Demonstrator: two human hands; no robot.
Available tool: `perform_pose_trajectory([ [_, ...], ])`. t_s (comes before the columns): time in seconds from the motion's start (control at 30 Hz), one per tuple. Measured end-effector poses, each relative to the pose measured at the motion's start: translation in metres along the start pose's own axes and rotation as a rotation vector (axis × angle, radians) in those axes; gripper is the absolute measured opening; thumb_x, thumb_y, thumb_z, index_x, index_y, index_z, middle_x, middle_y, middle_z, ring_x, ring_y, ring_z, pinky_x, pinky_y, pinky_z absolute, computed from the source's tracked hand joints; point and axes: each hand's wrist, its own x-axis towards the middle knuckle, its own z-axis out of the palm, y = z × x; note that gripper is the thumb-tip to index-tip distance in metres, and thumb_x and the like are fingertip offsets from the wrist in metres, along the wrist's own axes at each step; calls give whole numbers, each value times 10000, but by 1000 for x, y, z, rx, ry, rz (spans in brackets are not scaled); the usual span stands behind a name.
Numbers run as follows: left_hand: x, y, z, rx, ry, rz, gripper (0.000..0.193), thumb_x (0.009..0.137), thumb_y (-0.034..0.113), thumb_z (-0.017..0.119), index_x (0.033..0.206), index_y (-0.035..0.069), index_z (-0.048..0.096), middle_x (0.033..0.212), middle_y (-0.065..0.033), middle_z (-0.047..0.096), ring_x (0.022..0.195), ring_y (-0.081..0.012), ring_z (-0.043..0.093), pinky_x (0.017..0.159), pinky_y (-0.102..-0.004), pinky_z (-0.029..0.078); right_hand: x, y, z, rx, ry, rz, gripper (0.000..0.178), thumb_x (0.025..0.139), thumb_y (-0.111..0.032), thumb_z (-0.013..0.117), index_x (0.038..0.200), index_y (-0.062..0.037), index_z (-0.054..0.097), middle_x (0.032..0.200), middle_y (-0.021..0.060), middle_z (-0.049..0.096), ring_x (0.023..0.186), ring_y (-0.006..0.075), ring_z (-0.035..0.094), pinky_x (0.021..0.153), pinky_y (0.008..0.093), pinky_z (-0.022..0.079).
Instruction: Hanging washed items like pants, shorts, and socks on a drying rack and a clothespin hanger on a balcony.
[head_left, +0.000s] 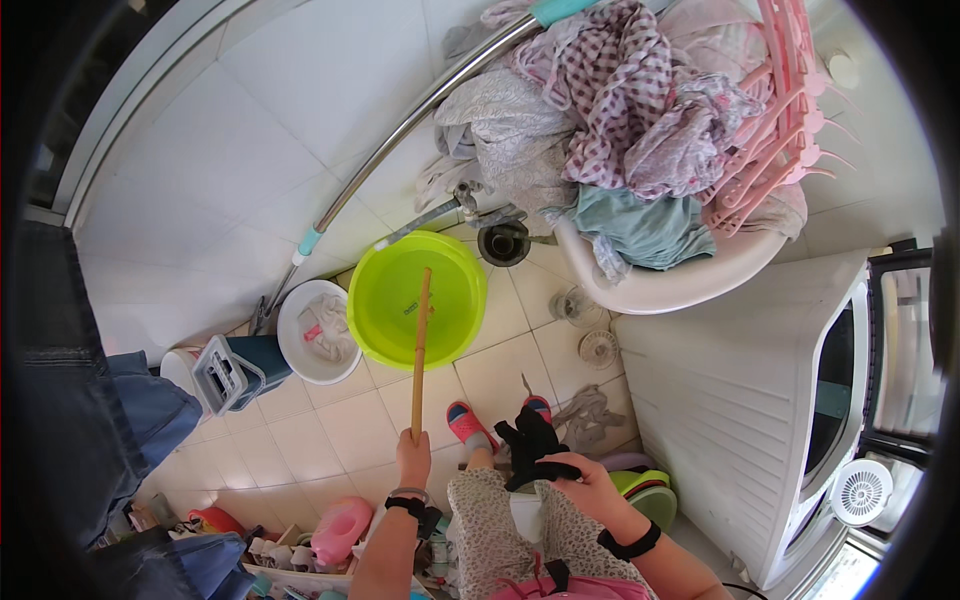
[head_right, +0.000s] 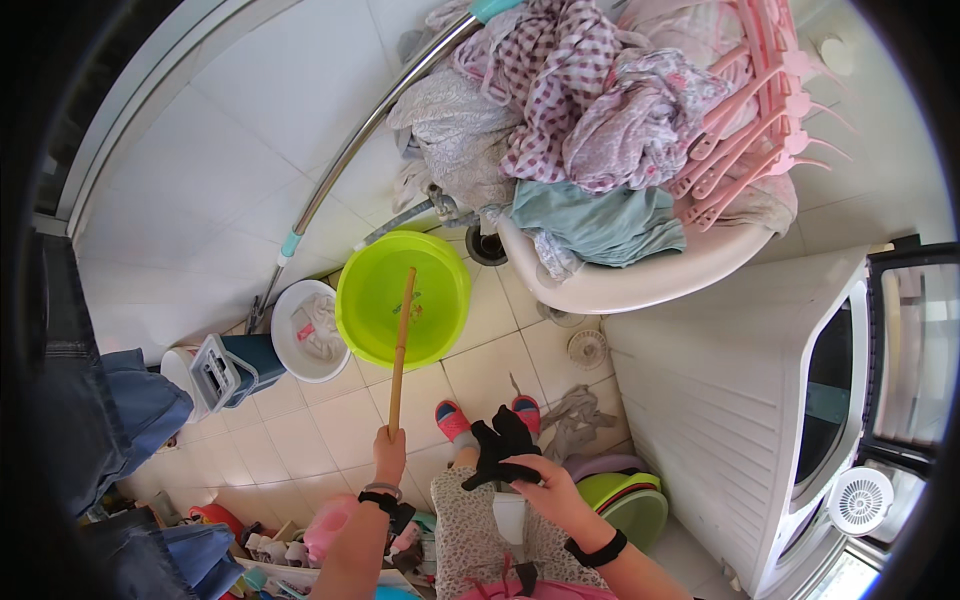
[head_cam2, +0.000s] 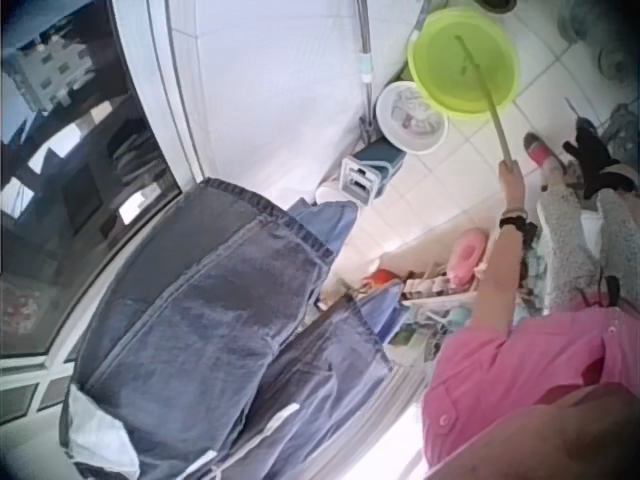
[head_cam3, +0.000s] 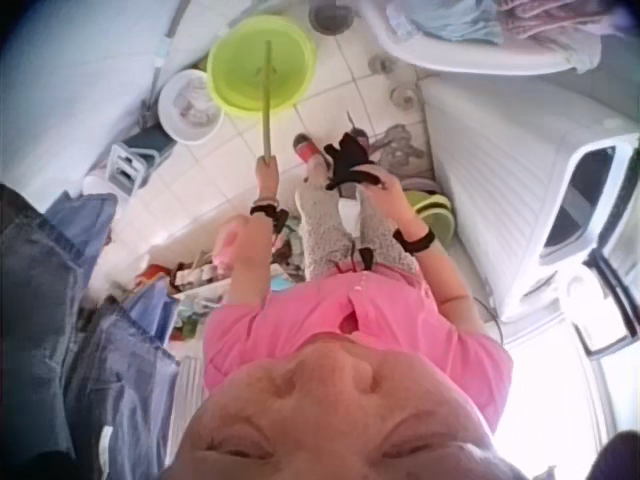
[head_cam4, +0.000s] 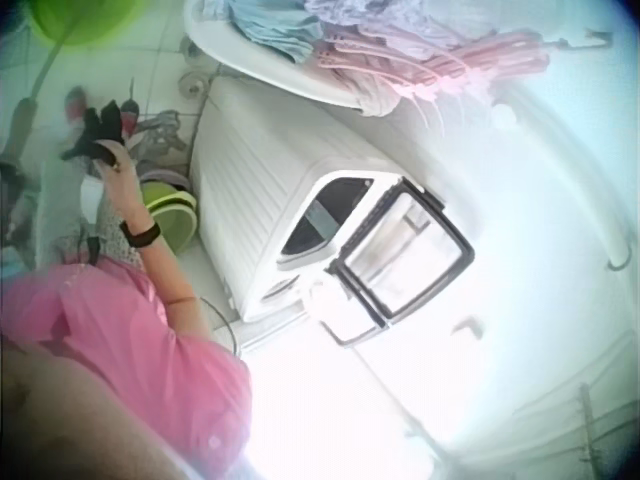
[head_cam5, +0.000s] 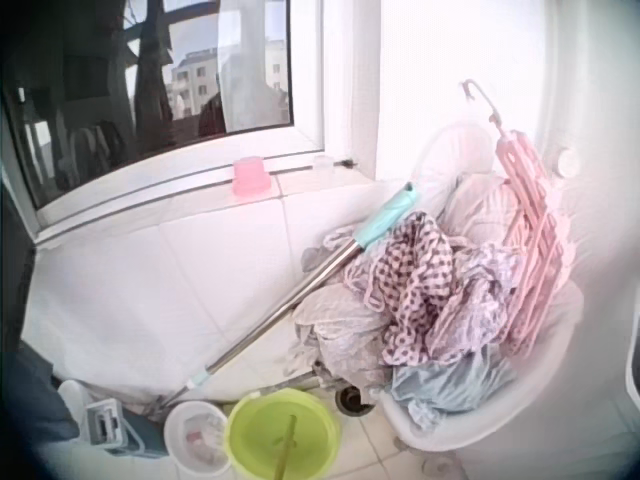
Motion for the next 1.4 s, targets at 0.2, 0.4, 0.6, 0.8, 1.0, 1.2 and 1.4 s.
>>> perform_pose_trajectory([
  [0.2, -80, 14, -31, 0, 258, 78, 364, 921, 307, 515, 1066, -17, 596, 843, -231, 630, 781, -383, 613, 678, -442, 474, -40, -40, -17, -60, -5, -172, 297, 829, 35, 610, 1118, -32, 616, 1035, 49, 615, 924, 114, 563, 816, 247, 451],
  [0.4, -126, 48, -70, 183, 136, 79, 373, 932, 337, 483, 943, -11, 617, 738, -197, 614, 689, -366, 595, 616, -450, 459, -74, -52, -37, -17, -3, -195, 265, 841, -8, 620, 1105, -33, 623, 991, 38, 631, 849, 92, 559, 767, 243, 455],
  [0.6, -189, 66, -131, 327, 53, 349, 331, 890, 341, 568, 1015, 44, 642, 791, -168, 653, 742, -342, 634, 641, -416, 487, -108, -70, -63, -45, -63, -286, 247, 834, -55, 648, 1081, -44, 632, 923, 32, 645, 836, 87, 561, 756, 246, 457],
  [0.8, -245, 137, -169, 301, -20, 625, 259, 828, 232, 678, 1014, 53, 654, 735, -113, 649, 653, -241, 633, 598, -326, 486, -142, -69, -86, -264, -23, -385, 257, 831, -114, 674, 1076, -46, 636, 901, 62, 655, 829, 127, 586, 768, 272, 473],
  [1.0, -251, 211, -139, 82, 10, 859, 160, 845, 125, 649, 961, 16, 645, 675, -80, 597, 568, -165, 546, 550, -285, 440, -152, -56, -99, -66, 33, -354, 230, 854, -97, 650, 1079, -47, 642, 858, 45, 648, 755, 112, 580, 696, 265, 474],
  [1.2, -214, 262, -97, 49, 136, 956, 215, 863, 193, 637, 964, 4, 634, 689, -133, 592, 583, -230, 554, 555, -328, 432, -169, -68, -114, 7, 76, -290, 224, 856, -102, 646, 1072, -44, 643, 823, 17, 637, 752, 98, 580, 680, 258, 478],
  [1.4, -182, 312, -68, 138, 130, 1003, 239, 863, 243, 635, 969, 29, 642, 698, -156, 592, 581, -294, 557, 542, -351, 432, -183, -64, -129, 8, 168, -271, 229, 848, -67, 635, 1074, -32, 643, 895, 31, 653, 830, 105, 581, 753, 257, 470],
])
